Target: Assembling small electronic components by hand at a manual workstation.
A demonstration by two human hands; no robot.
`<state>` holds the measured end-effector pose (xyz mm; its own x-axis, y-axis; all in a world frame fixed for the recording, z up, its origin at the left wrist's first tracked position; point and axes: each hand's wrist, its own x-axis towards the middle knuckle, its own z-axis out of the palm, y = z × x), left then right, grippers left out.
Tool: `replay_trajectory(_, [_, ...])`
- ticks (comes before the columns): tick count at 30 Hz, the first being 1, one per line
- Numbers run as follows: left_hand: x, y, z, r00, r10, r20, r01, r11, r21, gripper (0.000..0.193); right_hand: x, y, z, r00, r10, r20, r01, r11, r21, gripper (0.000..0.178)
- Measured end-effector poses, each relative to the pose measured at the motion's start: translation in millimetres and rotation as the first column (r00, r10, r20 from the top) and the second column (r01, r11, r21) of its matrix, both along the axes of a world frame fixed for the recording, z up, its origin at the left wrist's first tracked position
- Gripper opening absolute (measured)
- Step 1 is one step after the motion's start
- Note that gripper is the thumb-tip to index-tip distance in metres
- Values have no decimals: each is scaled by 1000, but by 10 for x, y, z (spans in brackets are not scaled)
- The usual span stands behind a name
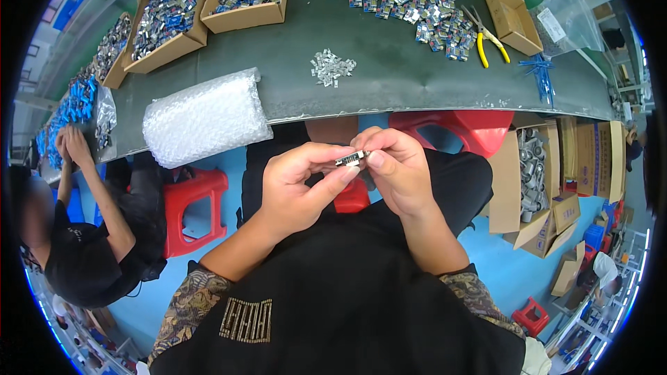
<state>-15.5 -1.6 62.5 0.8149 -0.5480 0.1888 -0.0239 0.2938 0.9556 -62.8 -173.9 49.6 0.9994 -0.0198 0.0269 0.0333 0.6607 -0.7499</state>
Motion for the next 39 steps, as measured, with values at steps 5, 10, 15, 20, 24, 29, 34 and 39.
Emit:
replay_trajectory(5, [-8, -38, -19, 998, 59, -16, -60, 997, -41, 25, 10, -5, -3, 1000, -2, -3, 2, 1000, 8, 12])
replay_trajectory(10, [-3, -56, -38, 998, 57, -26, -58, 998, -33, 25, 15, -7, -10, 1000, -15, -10, 15, 1000, 26, 12])
replay_trajectory(15, [-1, -72, -38, 998, 52, -30, -53, 998, -34, 25, 3, -18, -43, 1000, -26, -12, 26, 999, 34, 11])
replay_trajectory(20, [-12, -71, -58, 997, 69, -32, -70, 997, -35, 25, 11, -12, -79, 999, -27, -25, 28, 1000, 7, 11])
replay_trajectory(24, [-4, -61, -54, 997, 78, -28, -78, 997, -1, 24, 35, 6, -62, 1000, -17, -16, 18, 1000, 20, 12])
replay_trajectory(29, [-5, -68, -43, 991, 63, -119, -63, 998, 4, 22, 48, 1, -87, 1000, -13, -25, 12, 999, -44, 11])
replay_trajectory(34, [41, -60, -78, 992, 39, -117, -34, 998, 48, 21, 71, -41, -48, 996, -55, -68, 43, 985, -165, 12])
replay_trajectory(39, [67, -68, -152, 992, 59, -110, -50, 995, 83, 20, 96, -130, -7, 985, -67, -156, 17, 953, -303, 11])
